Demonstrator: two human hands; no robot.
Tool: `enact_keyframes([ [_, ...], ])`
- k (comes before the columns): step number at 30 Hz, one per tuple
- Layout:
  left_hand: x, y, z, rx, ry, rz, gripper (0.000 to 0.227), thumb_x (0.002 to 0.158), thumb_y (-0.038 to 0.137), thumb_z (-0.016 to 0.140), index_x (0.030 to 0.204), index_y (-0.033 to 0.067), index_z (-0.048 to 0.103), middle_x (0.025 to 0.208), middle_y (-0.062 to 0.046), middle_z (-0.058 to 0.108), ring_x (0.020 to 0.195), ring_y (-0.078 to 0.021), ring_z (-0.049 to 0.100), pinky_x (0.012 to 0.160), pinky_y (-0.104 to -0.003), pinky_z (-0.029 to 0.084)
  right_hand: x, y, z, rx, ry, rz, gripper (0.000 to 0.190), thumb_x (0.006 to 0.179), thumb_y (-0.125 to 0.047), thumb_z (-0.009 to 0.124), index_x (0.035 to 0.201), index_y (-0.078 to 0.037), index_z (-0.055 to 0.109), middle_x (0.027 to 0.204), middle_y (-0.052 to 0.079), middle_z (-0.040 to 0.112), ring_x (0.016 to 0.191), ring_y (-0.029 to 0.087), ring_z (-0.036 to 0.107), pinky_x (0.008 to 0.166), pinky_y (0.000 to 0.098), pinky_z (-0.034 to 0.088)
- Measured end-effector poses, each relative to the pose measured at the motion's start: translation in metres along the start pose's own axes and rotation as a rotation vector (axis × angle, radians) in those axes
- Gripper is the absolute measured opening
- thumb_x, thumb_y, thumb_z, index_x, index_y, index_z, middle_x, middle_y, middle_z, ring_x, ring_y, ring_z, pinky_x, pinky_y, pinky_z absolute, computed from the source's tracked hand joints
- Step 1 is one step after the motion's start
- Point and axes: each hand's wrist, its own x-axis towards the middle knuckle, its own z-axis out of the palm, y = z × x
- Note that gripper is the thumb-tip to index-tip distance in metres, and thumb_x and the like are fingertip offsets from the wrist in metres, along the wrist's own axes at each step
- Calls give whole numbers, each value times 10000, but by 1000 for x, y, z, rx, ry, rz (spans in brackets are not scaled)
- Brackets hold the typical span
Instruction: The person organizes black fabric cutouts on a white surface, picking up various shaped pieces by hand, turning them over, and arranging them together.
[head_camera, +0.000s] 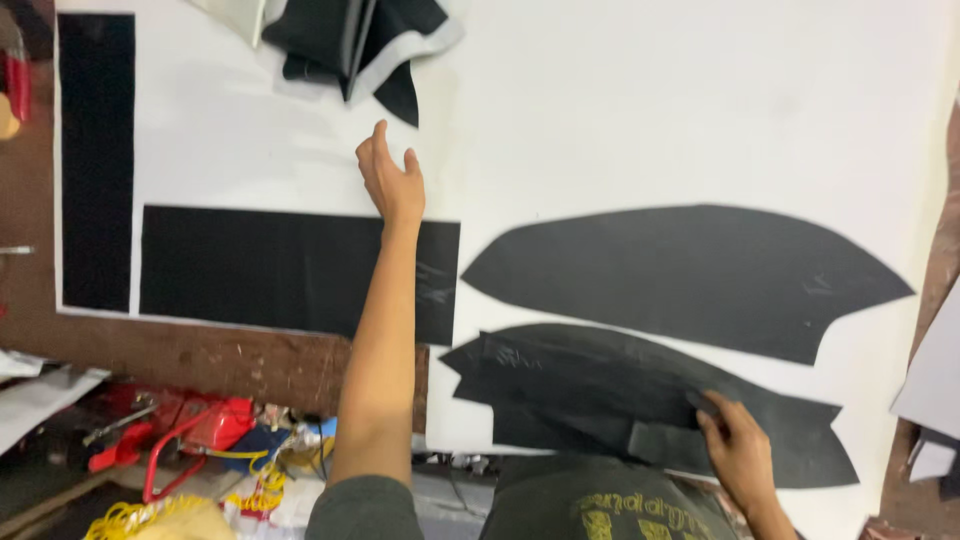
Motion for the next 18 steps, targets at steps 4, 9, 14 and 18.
enact_keyframes([
  [4,68,-6,46,303,-170,-119,593,851,179,776,1369,74,506,1261,-192,519,1190,-374,509,908,-545,457,-5,6,7,-4,48,119,372,873,-188,732,1241,-134,714,815,70,677,688,201,638,689,352,534],
  [9,104,2,64,555,-121,61,181,946,80,651,1122,74,688,1193,-114,622,1142,-327,571,894,-537,470,-2,37,3,-64,117,298,380,891,-191,731,1271,-184,742,837,56,649,704,180,627,710,319,554],
  [14,46,83,19,441,-69,408,199,878,3,584,1047,47,680,1038,-123,624,1006,-333,584,843,-507,452,5,25,-17,157,121,441,377,905,-188,721,1279,-150,730,826,73,713,674,186,651,652,352,553],
  [18,-98,197,-34,265,-324,560,55,833,76,604,878,58,629,869,-134,574,835,-317,554,757,-481,399,33,-23,-32,458,-111,469,469,917,-259,705,1360,-107,682,856,150,706,773,230,643,738,366,552],
])
